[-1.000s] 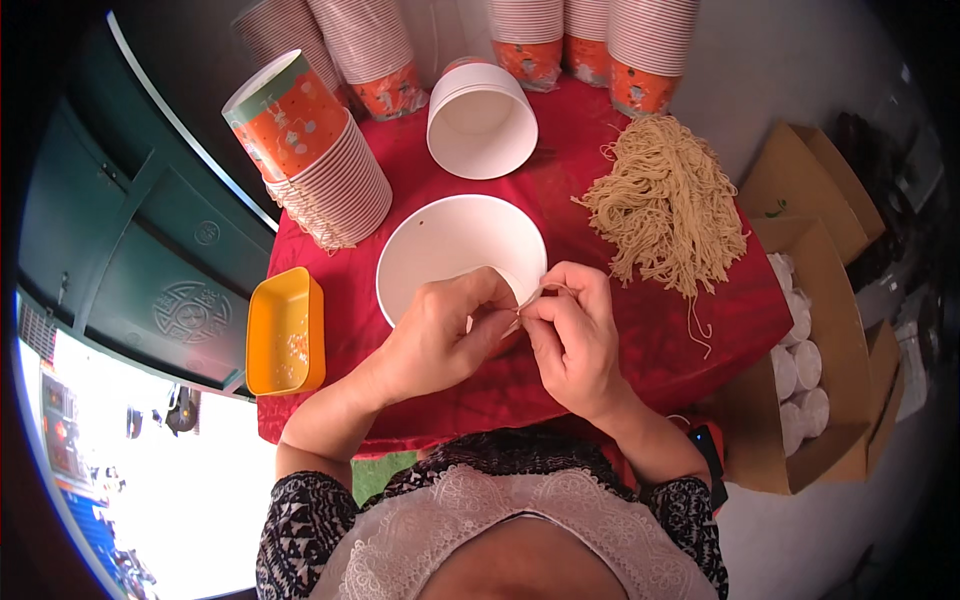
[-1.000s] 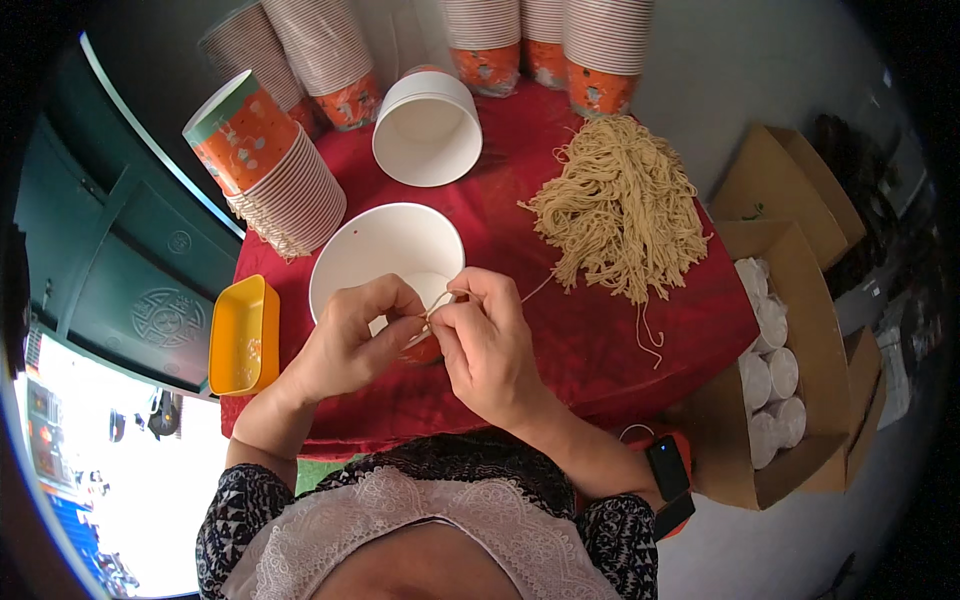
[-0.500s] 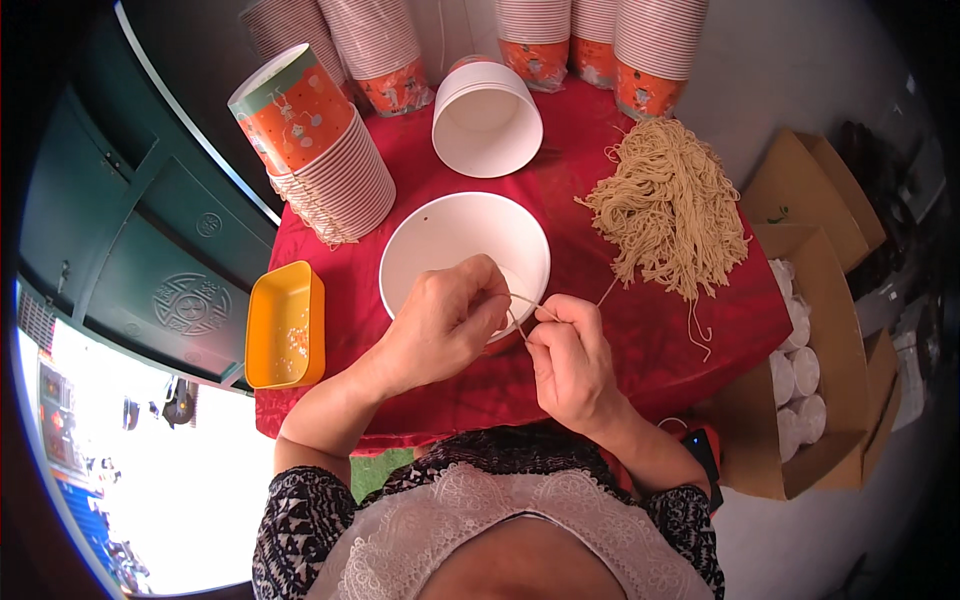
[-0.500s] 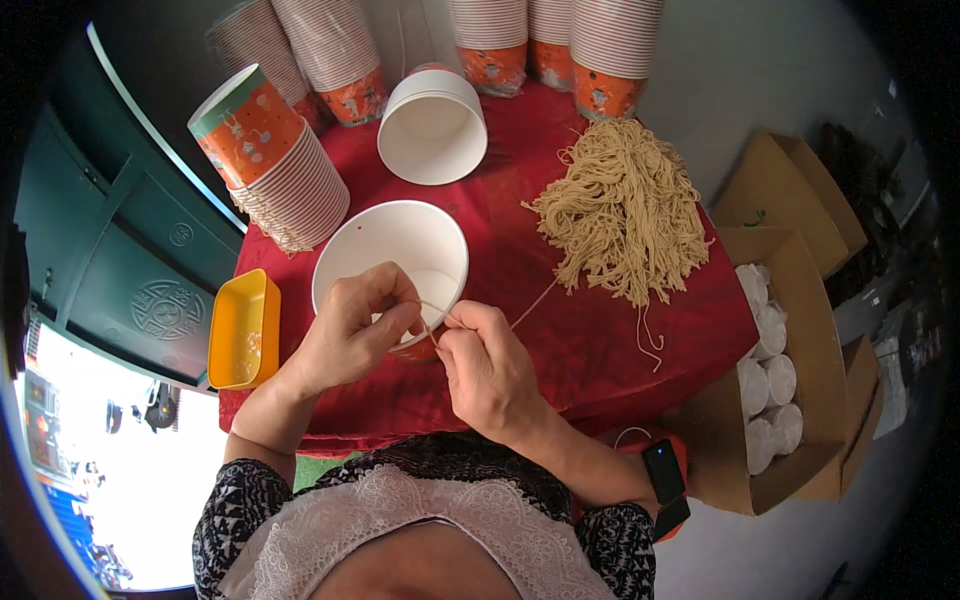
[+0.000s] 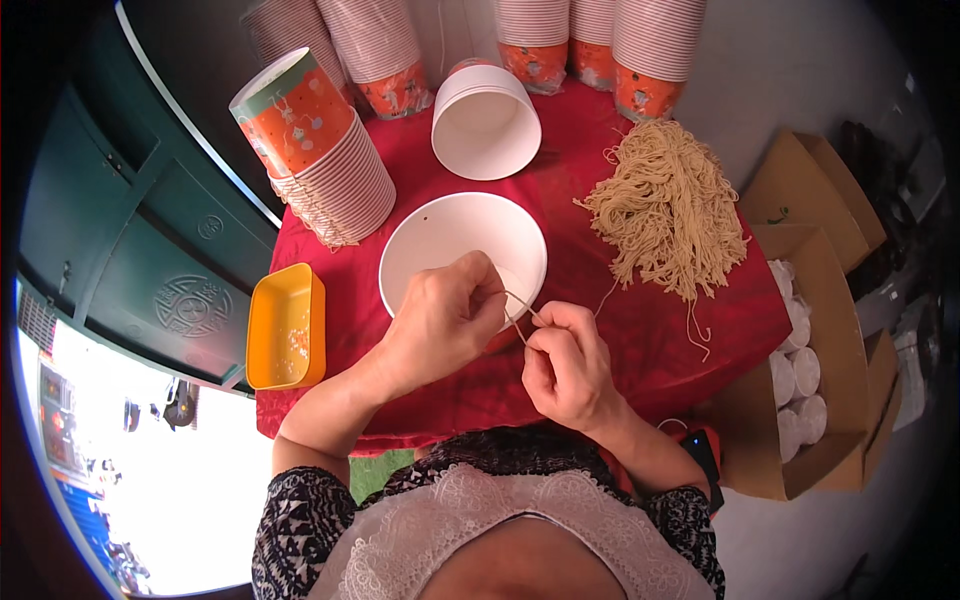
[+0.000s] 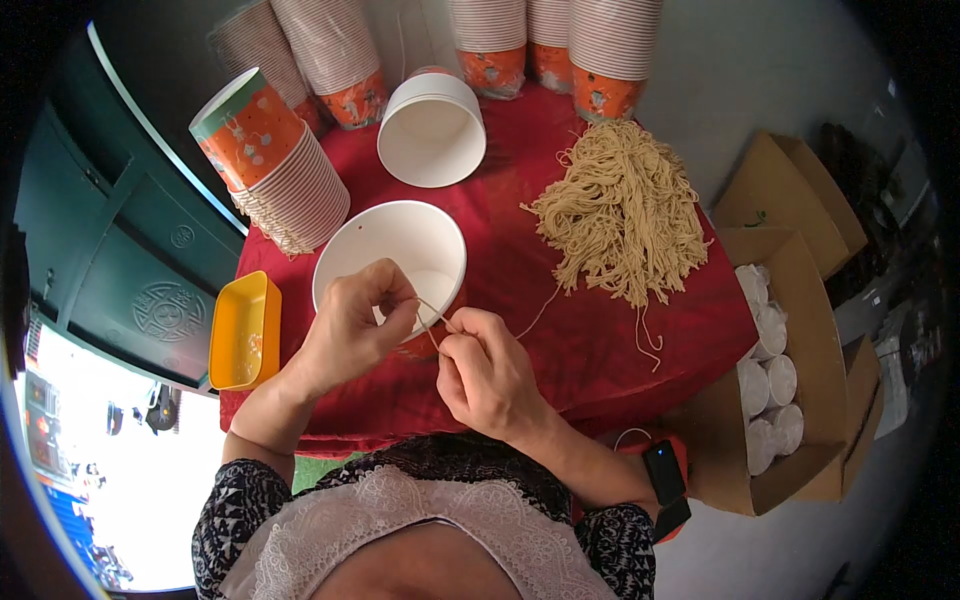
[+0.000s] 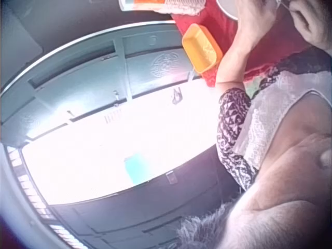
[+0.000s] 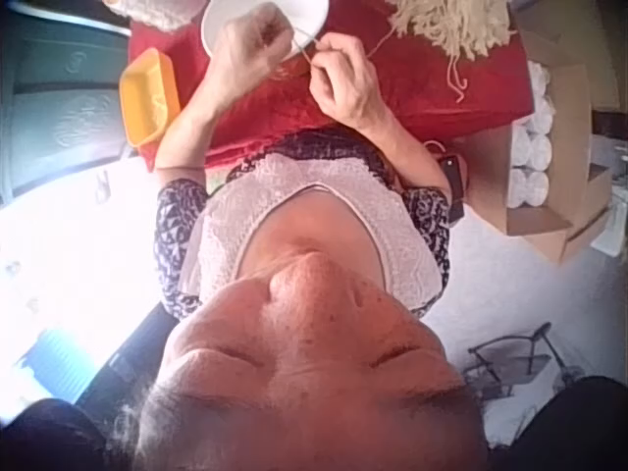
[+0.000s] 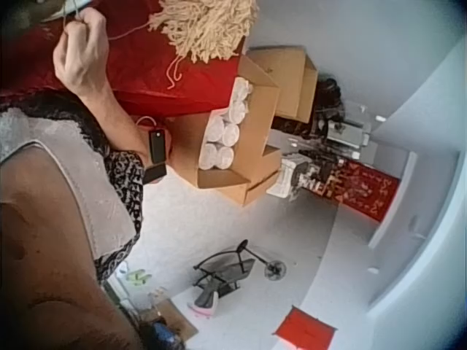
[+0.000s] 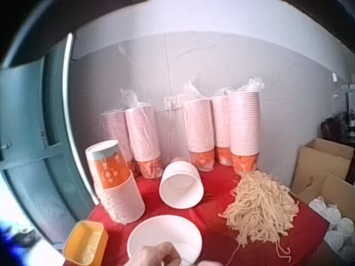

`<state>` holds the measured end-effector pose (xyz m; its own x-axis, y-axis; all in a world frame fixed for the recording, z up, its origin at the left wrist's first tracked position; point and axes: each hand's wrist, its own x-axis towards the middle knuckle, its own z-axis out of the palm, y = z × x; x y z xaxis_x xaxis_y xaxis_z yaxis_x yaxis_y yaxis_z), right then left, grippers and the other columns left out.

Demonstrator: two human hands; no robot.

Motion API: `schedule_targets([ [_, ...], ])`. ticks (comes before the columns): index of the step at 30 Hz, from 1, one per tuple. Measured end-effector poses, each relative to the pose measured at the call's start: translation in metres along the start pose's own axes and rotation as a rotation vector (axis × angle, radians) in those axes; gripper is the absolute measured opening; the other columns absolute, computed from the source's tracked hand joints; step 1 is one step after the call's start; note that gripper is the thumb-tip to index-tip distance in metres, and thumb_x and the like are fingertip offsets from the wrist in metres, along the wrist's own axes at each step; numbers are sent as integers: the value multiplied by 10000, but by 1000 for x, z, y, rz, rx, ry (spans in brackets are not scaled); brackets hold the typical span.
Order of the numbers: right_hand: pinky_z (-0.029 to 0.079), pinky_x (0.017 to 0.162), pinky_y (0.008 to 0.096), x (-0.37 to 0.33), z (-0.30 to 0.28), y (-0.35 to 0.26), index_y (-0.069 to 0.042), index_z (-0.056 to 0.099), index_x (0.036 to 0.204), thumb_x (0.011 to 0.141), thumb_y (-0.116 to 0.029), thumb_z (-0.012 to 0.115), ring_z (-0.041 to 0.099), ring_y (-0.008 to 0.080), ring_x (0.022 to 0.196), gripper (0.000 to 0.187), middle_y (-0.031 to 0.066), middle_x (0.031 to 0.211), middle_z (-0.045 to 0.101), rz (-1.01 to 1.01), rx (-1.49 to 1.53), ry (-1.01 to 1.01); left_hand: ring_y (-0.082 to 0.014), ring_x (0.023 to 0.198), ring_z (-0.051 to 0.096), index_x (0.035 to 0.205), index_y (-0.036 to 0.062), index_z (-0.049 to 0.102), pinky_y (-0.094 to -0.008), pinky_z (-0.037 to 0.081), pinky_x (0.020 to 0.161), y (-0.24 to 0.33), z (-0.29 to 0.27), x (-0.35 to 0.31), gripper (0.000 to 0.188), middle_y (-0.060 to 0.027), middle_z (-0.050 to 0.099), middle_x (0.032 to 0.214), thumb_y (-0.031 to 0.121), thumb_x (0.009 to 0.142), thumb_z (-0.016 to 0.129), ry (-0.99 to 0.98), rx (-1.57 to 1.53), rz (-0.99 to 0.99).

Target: Tying elastic strings onto paper cups for packaging and organization.

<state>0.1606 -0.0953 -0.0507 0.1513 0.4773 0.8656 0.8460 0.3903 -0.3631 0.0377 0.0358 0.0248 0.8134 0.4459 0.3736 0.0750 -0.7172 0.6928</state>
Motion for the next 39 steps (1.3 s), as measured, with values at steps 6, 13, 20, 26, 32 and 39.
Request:
schedule_targets([
  [6, 493, 515, 340, 2, 2, 0, 0, 561, 923, 782, 99, 648, 602, 251, 581, 193, 99, 735, 591, 51, 90, 64, -326, 668, 644, 869, 2, 572, -381, 503, 585, 4, -1, -2, 122, -150, 633, 733, -25, 790, 661, 2, 91, 137],
  [13, 457, 492, 261, 12, 4, -12, 13, 547, 939, 915, 48, 606, 595, 83, 560, 73, 59, 696, 627, 432, 395, 76, -271, 750, 629, 871, 35, 566, -377, 514, 824, 16, -13, -9, 190, -81, 622, 751, -85, 760, 665, -100, 216, 251],
  [20, 492, 520, 226, 16, 6, -14, 18, 530, 967, 921, 68, 607, 660, 76, 636, 103, 58, 722, 662, 430, 414, 42, -278, 767, 634, 885, 55, 566, -468, 450, 1023, 17, -14, -14, 229, -53, 615, 750, -94, 747, 674, -115, 123, 247],
  [26, 501, 522, 232, 14, 9, -13, 16, 536, 968, 908, 85, 611, 685, 101, 649, 118, 75, 734, 679, 458, 444, 59, -291, 771, 629, 896, 42, 578, -428, 474, 876, 11, -12, -10, 210, -78, 623, 771, -64, 753, 689, -87, 78, 285],
  [32, 481, 489, 301, 16, 9, -6, 12, 604, 918, 822, 102, 662, 653, 205, 553, 144, 123, 686, 637, 285, 250, 53, -303, 744, 615, 863, 25, 587, -401, 482, 739, 9, -9, -8, 157, -100, 615, 751, -38, 762, 689, -83, 36, 242],
  [39, 475, 482, 320, 16, 7, -4, 14, 635, 905, 803, 90, 682, 638, 225, 547, 136, 126, 679, 631, 192, 254, 56, -241, 806, 636, 896, 7, 627, -351, 504, 768, 8, -10, -9, 145, -91, 648, 798, -76, 781, 655, -100, 12, 135],
])
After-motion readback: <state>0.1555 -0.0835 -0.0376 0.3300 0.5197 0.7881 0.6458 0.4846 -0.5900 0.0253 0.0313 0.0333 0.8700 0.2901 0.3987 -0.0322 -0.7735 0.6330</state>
